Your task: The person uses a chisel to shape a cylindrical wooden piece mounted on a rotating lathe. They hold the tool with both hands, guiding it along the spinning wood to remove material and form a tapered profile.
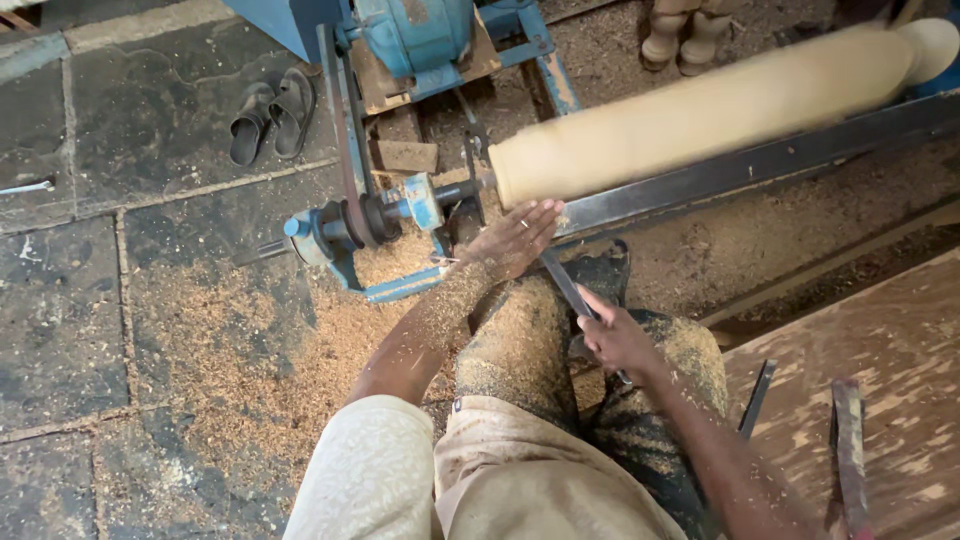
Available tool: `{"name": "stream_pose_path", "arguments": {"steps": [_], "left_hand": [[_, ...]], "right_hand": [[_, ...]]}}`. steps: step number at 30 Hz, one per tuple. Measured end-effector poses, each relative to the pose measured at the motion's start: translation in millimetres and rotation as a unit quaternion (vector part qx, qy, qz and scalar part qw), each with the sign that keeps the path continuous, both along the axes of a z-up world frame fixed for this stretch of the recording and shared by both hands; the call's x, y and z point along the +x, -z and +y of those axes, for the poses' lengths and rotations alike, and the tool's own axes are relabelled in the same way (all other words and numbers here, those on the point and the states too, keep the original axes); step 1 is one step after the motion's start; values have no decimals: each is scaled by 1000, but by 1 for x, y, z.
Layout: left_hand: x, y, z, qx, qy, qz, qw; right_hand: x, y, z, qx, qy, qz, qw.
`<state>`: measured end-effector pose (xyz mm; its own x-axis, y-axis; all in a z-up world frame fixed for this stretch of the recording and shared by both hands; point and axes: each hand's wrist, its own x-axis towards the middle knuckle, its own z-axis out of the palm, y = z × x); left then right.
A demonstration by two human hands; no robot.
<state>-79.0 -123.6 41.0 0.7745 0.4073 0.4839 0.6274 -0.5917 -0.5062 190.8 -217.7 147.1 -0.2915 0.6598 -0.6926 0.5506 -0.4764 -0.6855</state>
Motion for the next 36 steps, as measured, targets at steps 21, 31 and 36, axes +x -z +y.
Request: {"name": "stream_pose_path", "arguments": {"steps": [21,31,36], "left_hand": [[3,-25,-3,9,-8,-1,1000],[20,-15,6,-176,30,76,981],[35,-17,14,-194,56,26,979]], "right_hand": [[3,48,-12,92,7,59,994],[-33,68,-68,-3,236,230,944],[-29,67,-63,10,248,177,952]]}}
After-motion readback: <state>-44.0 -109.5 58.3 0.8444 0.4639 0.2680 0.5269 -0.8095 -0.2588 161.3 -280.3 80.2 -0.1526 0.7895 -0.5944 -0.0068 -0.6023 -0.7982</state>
